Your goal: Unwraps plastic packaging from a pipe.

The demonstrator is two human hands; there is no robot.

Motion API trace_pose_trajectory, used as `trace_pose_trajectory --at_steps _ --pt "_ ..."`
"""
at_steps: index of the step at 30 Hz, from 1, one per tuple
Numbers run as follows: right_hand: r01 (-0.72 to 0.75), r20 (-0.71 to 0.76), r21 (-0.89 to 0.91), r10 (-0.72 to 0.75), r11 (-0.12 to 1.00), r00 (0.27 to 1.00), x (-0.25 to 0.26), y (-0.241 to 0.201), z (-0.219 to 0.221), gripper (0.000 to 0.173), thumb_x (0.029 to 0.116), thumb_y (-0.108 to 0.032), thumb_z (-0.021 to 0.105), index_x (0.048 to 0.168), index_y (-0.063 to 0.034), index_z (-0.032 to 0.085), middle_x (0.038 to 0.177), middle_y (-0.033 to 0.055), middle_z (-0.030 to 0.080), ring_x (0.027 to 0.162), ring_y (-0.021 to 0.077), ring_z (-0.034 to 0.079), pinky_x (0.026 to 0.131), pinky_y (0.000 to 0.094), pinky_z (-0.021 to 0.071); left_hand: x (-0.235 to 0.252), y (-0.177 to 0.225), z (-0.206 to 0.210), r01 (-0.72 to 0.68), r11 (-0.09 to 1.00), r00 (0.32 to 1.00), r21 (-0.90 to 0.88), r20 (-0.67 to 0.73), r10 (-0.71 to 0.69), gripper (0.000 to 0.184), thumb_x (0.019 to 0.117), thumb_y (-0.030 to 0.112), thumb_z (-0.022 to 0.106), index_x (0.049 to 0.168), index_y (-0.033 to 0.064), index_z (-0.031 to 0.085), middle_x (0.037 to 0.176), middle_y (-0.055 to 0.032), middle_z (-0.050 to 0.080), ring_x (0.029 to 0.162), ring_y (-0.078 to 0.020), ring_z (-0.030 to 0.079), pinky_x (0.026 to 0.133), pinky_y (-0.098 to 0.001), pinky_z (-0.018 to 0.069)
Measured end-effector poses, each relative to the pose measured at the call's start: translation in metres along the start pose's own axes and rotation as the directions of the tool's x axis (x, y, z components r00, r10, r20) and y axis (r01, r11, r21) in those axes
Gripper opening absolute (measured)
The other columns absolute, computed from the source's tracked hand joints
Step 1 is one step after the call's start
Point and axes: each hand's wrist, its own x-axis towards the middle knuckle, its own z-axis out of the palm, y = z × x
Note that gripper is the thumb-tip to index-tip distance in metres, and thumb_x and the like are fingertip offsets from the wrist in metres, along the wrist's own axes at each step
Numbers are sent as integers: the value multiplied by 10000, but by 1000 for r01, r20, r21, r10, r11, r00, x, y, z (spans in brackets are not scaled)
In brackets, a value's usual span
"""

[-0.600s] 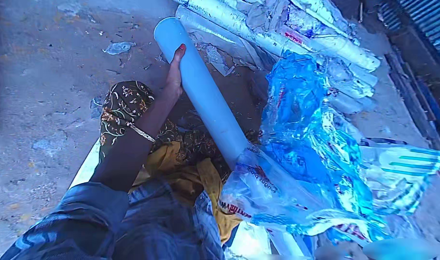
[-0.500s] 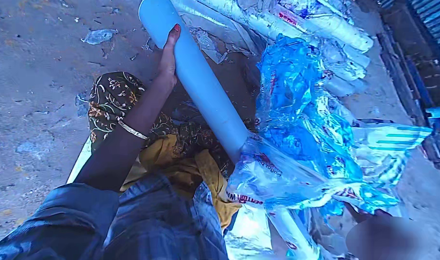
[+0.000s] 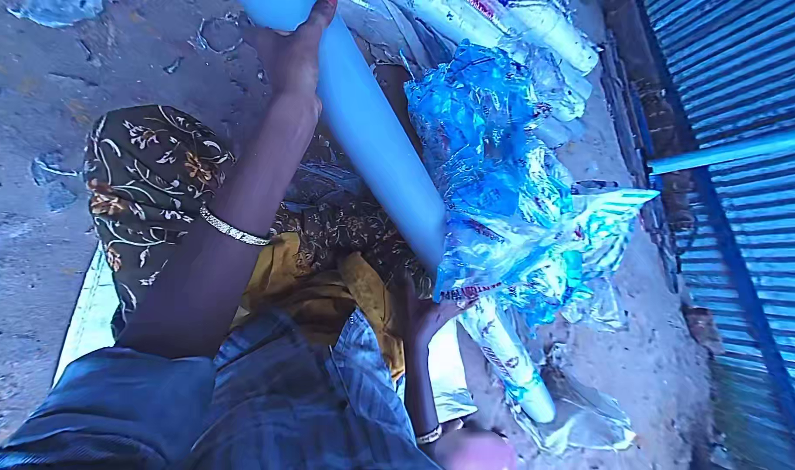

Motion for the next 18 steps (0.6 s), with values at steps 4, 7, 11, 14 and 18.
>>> trace_pose_trajectory --at_steps 4,7,11,14,18 --pt "-90 -266 273 165 958 950 34 17 9 535 818 -11 635 1226 304 491 1242 435 576 1270 441 543 1159 418 348 -55 -45 -13 81 978 987 -190 153 -52 788 969 272 705 1569 77 234 1361 -122 558 1171 -147 628 955 -318 562" --pt "-76 -191 342 149 937 970 57 18 -16 351 873 41 589 1115 290 538 1011 324 651 993 140 664 923 210 497 -88 -91 -12 356 886 884 -298 415 -215 469 1052 345 506 1444 115 391 1231 -44 611 1107 -96 625 959 -304 535" --pt "-216 -103 169 235 962 966 87 21 -26 302 937 -55 641 1083 208 621 911 263 683 855 219 674 837 364 524 -86 -106 -4 329 883 892 -335 418 -174 525 980 265 604 1419 98 372 1160 -33 624 1034 -95 655 905 -302 567" --pt "-295 10 176 297 939 955 104 30 -33 288 975 -91 622 1087 174 612 825 162 655 750 146 628 761 353 526 -89 -102 -13 306 904 899 -298 403 -172 497 938 232 637 1357 110 400 1112 6 623 993 -59 652 872 -264 567" --pt "-437 66 411 452 800 890 119 33 -41 62 992 -6 556 955 44 561 624 -49 529 519 -20 516 549 178 487 -91 -105 -28 341 877 876 -338 452 -166 538 846 158 699 1288 146 393 1088 49 622 994 -38 648 885 -259 568"
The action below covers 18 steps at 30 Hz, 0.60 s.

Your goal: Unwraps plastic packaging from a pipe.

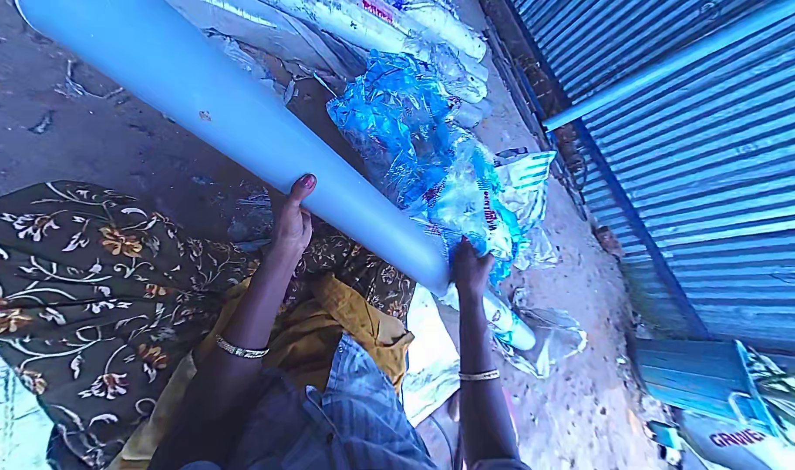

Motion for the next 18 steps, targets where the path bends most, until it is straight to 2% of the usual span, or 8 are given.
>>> trace_pose_trajectory --at_steps 3,5,8,11,14,16,17,18 --pt "-110 62 137 102 984 993 0 0 -11 95 966 52 578 1054 47 541 759 -15 607 646 -9 600 637 177 536 -4 -1 -16 -3 998 997 -68 80 8 603 717 252 838 1171 203 445 993 109 657 944 -14 663 857 -250 577" --pt "-107 444 122 42 987 895 -4 -5 -56 414 867 87 644 1232 45 455 1044 -6 629 967 -15 645 898 183 549 -1 5 -35 -18 983 984 -183 172 50 607 550 396 969 1025 270 612 931 122 727 906 -15 699 828 -247 596" --pt "240 924 10 -101 971 368 27 -50 -128 462 843 -365 813 1247 -180 687 1215 -192 710 1168 -58 623 1036 205 519 14 4 -68 -6 944 863 -329 475 172 568 639 524 897 1132 284 748 1184 55 740 1153 -89 670 989 -284 548" --pt "583 884 102 -342 806 318 39 -124 -139 331 959 -519 651 1181 -288 734 1163 -169 732 1114 -3 670 976 211 550 17 17 -63 17 913 794 -407 561 235 830 567 591 898 1258 177 697 1288 -73 700 1253 -228 638 1057 -373 526" --pt "635 788 315 -567 705 239 23 -183 -99 247 988 -451 655 1115 -253 730 1158 -103 740 1138 82 683 990 272 563 22 18 -55 124 845 763 -520 595 254 1001 475 633 898 1292 100 670 1259 -141 701 1237 -303 643 1081 -439 505" --pt "712 823 341 -561 614 89 2 -205 -58 435 966 -499 664 1198 -132 697 1265 -14 701 1273 109 609 1081 288 513 52 -6 -72 177 791 548 -586 726 416 945 717 609 811 1431 68 510 1372 -151 599 1318 -316 551 1126 -493 432" --pt "797 856 302 -516 523 14 -8 -209 -35 615 936 -563 643 1302 -69 661 1351 46 662 1348 133 549 1118 288 464 50 -2 -72 195 780 543 -595 728 419 778 842 520 720 1434 68 492 1357 -131 599 1299 -286 557 1112 -466 442" --pt "866 897 257 -439 428 -49 -16 -209 -14 790 899 -635 611 1410 -33 593 1441 97 603 1411 185 494 1146 321 418 21 23 -60 188 793 723 -579 628 287 483 945 382 611 1316 76 570 1184 -85 648 1153 -224 628 1019 -388 511"
